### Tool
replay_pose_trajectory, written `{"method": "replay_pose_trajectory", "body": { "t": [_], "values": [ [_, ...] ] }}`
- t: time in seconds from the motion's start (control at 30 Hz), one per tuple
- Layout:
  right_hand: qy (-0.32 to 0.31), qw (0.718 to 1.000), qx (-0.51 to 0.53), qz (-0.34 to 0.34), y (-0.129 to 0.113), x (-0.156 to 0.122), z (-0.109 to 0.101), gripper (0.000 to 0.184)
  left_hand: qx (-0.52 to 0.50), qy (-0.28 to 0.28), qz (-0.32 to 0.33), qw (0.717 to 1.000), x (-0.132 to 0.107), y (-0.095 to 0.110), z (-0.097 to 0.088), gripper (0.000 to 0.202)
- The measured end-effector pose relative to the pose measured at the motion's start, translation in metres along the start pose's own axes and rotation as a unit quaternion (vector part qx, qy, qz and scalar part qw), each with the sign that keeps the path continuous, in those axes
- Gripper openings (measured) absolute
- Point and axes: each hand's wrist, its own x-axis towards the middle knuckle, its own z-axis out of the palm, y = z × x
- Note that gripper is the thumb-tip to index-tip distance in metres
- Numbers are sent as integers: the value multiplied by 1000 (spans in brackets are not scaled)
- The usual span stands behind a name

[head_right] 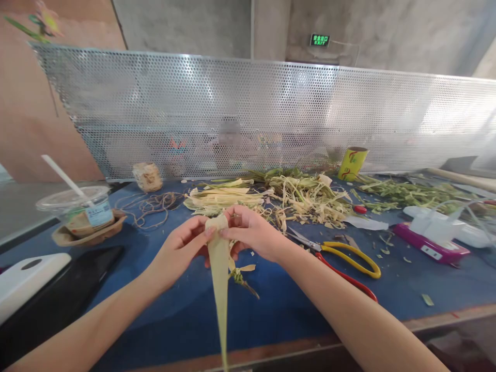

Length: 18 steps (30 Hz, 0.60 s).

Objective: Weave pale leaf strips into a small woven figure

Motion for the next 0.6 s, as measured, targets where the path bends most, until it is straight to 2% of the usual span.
{"method": "replay_pose_trajectory", "body": {
  "t": [0.2, 0.33, 0.6],
  "values": [
    [20, 1000, -18, -11, 4, -2, -4, 18, 49, -28, -14, 998, -4, 3, 2, 12],
    [47, 998, -35, -11, 6, -1, -7, 16, 55, -24, -21, 998, -4, 2, 2, 13],
    [66, 979, -183, -68, 2, -7, -9, 10, 97, 0, -41, 994, -2, 3, -3, 16]
  ]
}}
